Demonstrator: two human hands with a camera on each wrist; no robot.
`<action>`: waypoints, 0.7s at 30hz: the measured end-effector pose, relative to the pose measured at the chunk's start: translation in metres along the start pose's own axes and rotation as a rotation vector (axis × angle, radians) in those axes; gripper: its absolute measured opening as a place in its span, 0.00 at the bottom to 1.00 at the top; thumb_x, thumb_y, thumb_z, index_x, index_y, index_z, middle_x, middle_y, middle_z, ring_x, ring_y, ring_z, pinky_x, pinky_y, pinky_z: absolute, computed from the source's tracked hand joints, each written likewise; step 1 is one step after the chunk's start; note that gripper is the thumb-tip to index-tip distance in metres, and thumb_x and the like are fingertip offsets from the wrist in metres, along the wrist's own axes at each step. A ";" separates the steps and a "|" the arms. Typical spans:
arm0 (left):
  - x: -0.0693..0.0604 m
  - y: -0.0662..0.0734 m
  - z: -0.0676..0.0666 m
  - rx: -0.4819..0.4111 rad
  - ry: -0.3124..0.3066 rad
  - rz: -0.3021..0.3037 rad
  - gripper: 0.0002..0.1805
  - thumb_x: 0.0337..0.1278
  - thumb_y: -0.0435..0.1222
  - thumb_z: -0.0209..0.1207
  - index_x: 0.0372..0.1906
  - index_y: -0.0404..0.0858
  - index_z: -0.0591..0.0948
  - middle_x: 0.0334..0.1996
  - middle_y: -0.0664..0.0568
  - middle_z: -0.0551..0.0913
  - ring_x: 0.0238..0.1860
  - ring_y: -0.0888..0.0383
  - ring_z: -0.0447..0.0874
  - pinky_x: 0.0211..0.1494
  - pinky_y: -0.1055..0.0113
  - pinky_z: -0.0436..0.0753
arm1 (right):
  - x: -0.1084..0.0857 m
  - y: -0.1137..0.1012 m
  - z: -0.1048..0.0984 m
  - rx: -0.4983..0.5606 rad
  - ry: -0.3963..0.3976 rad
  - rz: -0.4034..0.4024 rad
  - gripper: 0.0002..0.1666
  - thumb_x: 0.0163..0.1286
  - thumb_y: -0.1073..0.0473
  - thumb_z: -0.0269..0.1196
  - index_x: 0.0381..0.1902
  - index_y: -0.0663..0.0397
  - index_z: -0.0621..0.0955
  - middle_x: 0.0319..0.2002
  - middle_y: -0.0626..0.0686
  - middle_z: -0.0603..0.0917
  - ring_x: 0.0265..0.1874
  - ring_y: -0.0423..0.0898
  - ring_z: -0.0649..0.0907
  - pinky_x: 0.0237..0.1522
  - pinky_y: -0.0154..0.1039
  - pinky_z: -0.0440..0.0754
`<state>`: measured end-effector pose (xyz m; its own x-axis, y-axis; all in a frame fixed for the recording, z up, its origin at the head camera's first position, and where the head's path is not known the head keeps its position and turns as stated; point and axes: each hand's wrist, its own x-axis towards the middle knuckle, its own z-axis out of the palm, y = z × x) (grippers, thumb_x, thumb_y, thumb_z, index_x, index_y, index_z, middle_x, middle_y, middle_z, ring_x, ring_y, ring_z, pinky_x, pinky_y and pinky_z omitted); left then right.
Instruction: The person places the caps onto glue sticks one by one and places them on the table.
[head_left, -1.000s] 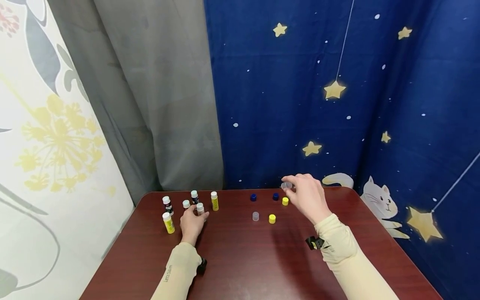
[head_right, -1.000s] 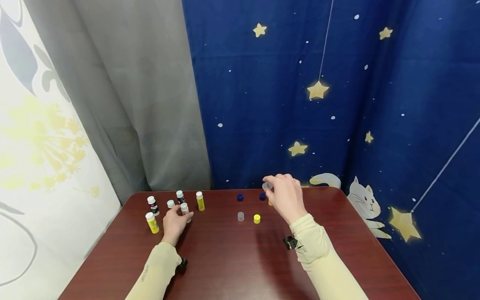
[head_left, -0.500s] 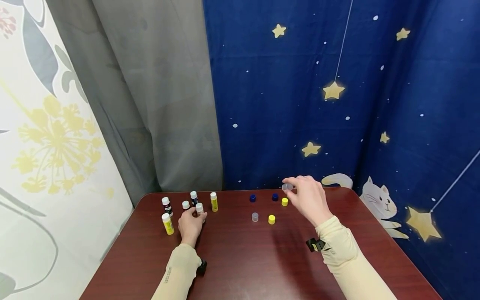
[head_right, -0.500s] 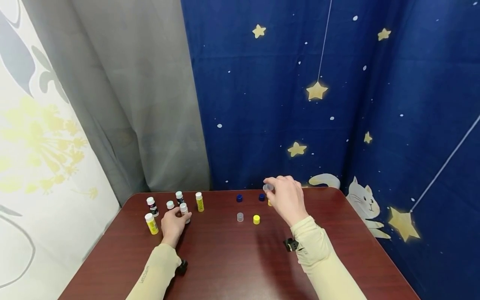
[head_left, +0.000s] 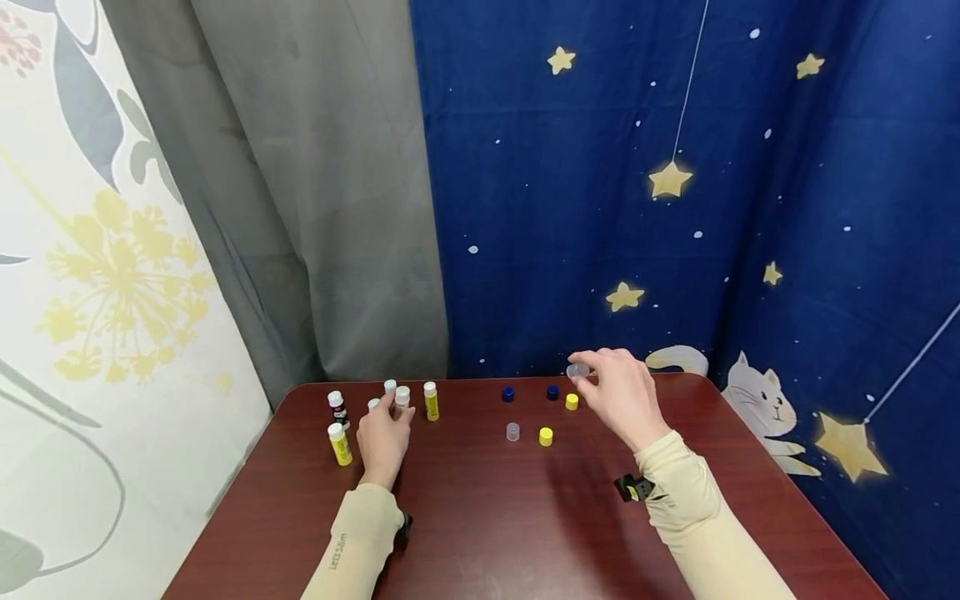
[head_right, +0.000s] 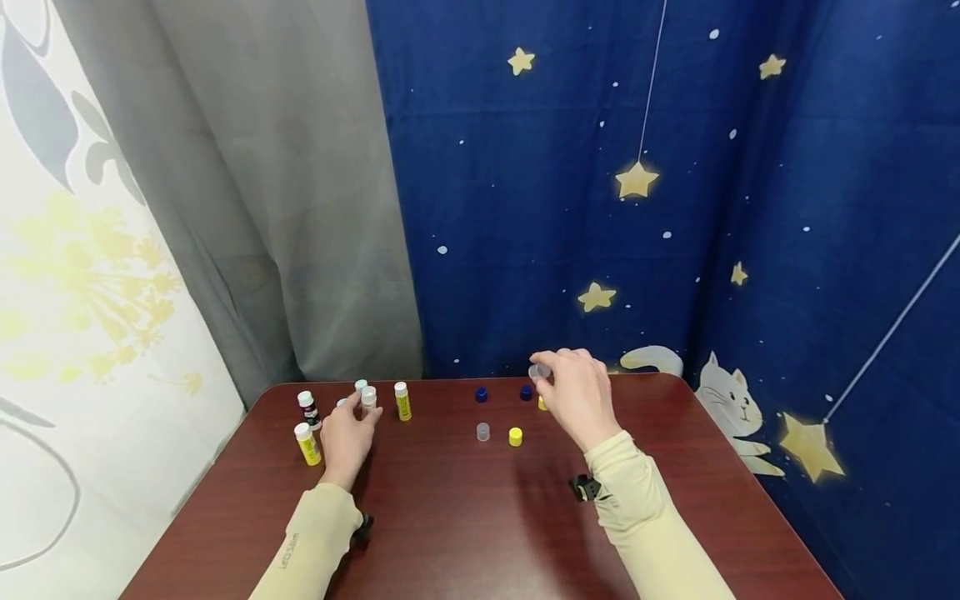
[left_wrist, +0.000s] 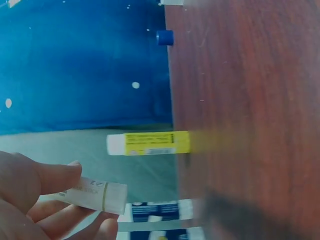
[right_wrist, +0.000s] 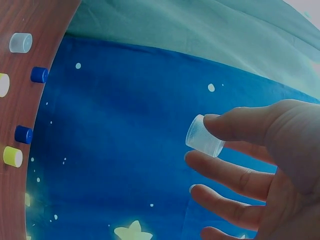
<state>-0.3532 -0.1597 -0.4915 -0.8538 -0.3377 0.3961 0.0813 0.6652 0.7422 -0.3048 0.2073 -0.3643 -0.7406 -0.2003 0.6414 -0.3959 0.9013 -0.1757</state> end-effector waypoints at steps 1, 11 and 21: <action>0.000 0.003 -0.001 -0.014 0.018 0.008 0.29 0.61 0.39 0.69 0.67 0.38 0.76 0.47 0.40 0.87 0.44 0.39 0.83 0.51 0.44 0.76 | 0.000 0.000 -0.001 0.001 0.000 0.003 0.16 0.62 0.54 0.73 0.49 0.42 0.89 0.33 0.47 0.87 0.36 0.50 0.81 0.31 0.46 0.79; -0.006 0.029 -0.016 -0.080 0.158 0.145 0.20 0.59 0.40 0.71 0.50 0.40 0.75 0.43 0.43 0.87 0.37 0.42 0.84 0.42 0.49 0.78 | -0.004 -0.001 -0.006 0.034 0.011 0.010 0.16 0.62 0.54 0.73 0.49 0.42 0.88 0.36 0.48 0.88 0.38 0.51 0.81 0.33 0.48 0.80; -0.014 0.063 -0.028 -0.102 0.204 0.260 0.16 0.54 0.35 0.74 0.47 0.44 0.83 0.44 0.49 0.88 0.42 0.47 0.87 0.48 0.49 0.82 | -0.003 -0.008 -0.012 0.097 -0.025 0.053 0.17 0.64 0.53 0.73 0.51 0.41 0.88 0.39 0.48 0.88 0.38 0.50 0.81 0.31 0.48 0.82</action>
<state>-0.3223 -0.1315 -0.4350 -0.6785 -0.2985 0.6712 0.3427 0.6796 0.6486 -0.2927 0.2056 -0.3557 -0.7747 -0.1644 0.6107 -0.4058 0.8698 -0.2806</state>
